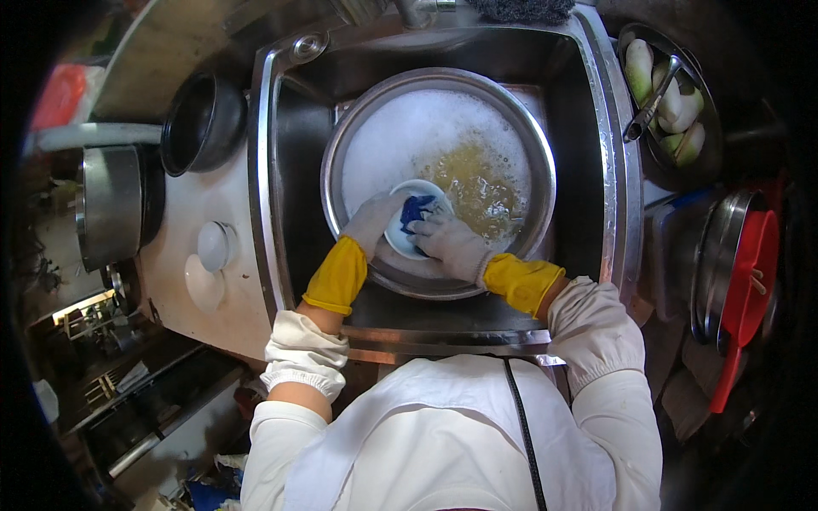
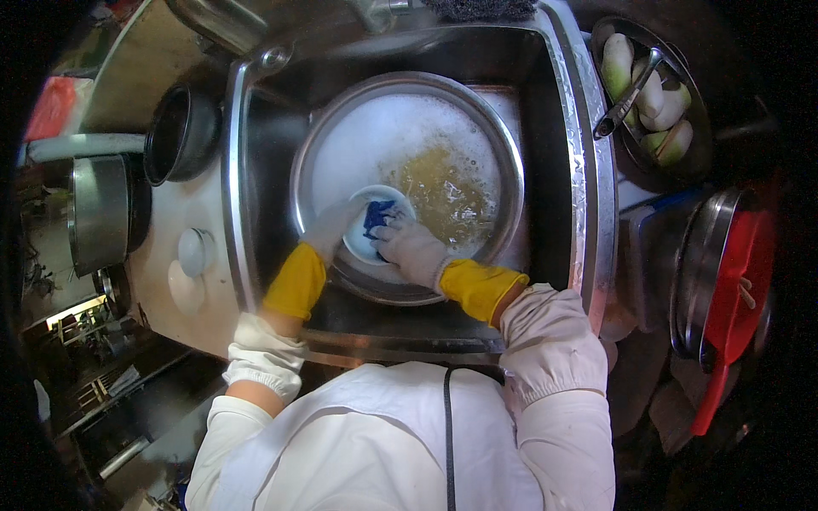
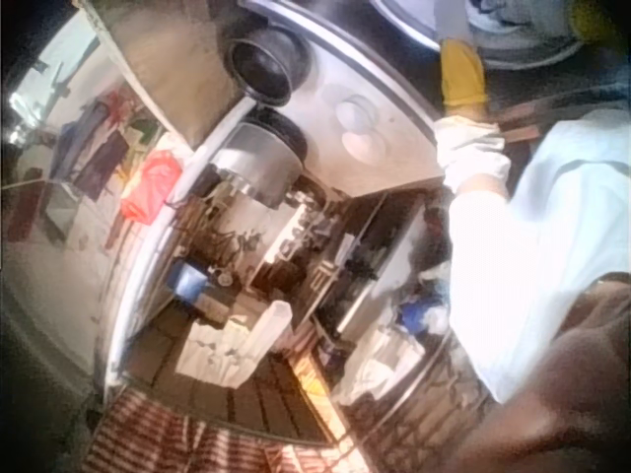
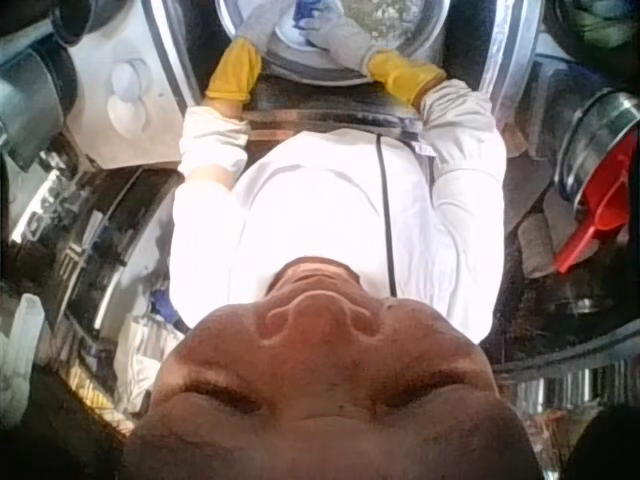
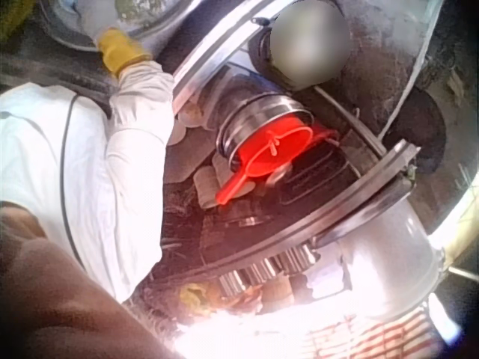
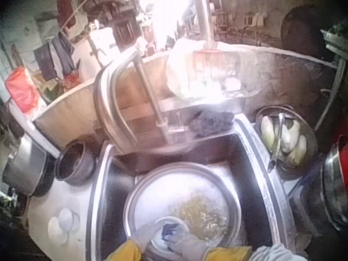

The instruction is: The person washes multiple white bowls and plates in a soapy sink using a blue sponge, then rinses and stacks them on a nearby counter. The person handles items one at a time, scrubbing both interior and exterior surfaces before placing them aside.

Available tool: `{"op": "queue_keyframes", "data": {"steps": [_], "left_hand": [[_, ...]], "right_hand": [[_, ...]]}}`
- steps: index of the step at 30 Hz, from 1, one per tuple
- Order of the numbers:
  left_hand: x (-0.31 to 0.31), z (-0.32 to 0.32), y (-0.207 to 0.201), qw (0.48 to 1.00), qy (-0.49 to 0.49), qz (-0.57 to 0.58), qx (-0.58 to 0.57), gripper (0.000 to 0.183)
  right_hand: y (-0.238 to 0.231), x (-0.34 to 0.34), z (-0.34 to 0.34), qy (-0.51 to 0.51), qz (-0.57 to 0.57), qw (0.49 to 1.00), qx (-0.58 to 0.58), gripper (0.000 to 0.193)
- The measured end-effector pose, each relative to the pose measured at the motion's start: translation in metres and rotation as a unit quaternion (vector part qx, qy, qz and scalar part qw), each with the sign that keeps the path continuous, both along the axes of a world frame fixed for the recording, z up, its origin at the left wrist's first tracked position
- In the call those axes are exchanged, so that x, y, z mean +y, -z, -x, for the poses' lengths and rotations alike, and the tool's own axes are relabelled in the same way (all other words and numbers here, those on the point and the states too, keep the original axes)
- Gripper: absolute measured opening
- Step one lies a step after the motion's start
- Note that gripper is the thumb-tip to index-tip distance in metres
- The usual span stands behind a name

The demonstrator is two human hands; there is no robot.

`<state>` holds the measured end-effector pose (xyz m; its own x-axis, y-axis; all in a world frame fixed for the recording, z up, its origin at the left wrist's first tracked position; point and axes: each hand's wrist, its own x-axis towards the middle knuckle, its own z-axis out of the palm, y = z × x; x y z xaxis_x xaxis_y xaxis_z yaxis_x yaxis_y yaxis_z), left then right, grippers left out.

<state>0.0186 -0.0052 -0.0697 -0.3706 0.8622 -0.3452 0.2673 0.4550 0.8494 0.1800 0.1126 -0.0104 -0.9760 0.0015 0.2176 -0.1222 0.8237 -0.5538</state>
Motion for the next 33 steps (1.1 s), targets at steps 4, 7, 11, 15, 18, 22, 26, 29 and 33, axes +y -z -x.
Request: {"op": "queue_keyframes", "data": {"steps": [4,7,11,15,18,22,26,29,33], "left_hand": [[0.019,-0.014,-0.035,0.981,-0.190,0.032,-0.023,0.056],[0.034,-0.013,-0.080,0.951,-0.225,0.157,-0.142,0.047],[0.047,-0.025,-0.105,0.903,-0.320,0.144,-0.246,0.049],[0.041,-0.029,-0.076,0.968,-0.189,0.164,-0.018,0.040],[0.032,-0.013,-0.048,0.967,-0.069,0.239,0.054,0.040],[0.031,-0.001,-0.030,0.941,-0.106,0.310,0.090,0.039],[0.017,-0.021,-0.024,0.941,-0.105,0.167,0.274,0.064],[0.003,-0.040,-0.010,0.877,0.105,0.034,0.467,0.075],[0.009,-0.034,0.012,0.861,0.169,0.148,0.456,0.068]], "right_hand": [[-0.009,-0.003,-0.001,0.146,0.480,0.865,0.013,0.033],[-0.006,-0.004,0.001,0.085,0.249,0.961,-0.086,0.031],[0.004,-0.008,0.005,0.091,0.338,0.934,-0.069,0.034],[0.020,-0.003,0.004,0.033,0.289,0.956,0.027,0.043],[0.040,0.025,-0.009,0.001,-0.156,0.988,-0.006,0.046],[0.066,0.054,-0.006,0.220,0.098,0.918,-0.316,0.045],[0.067,0.062,-0.018,0.352,0.062,0.867,-0.348,0.052],[0.073,0.056,-0.031,0.341,0.062,0.865,-0.364,0.048],[0.119,0.070,-0.038,0.171,0.097,0.893,-0.405,0.049]]}}
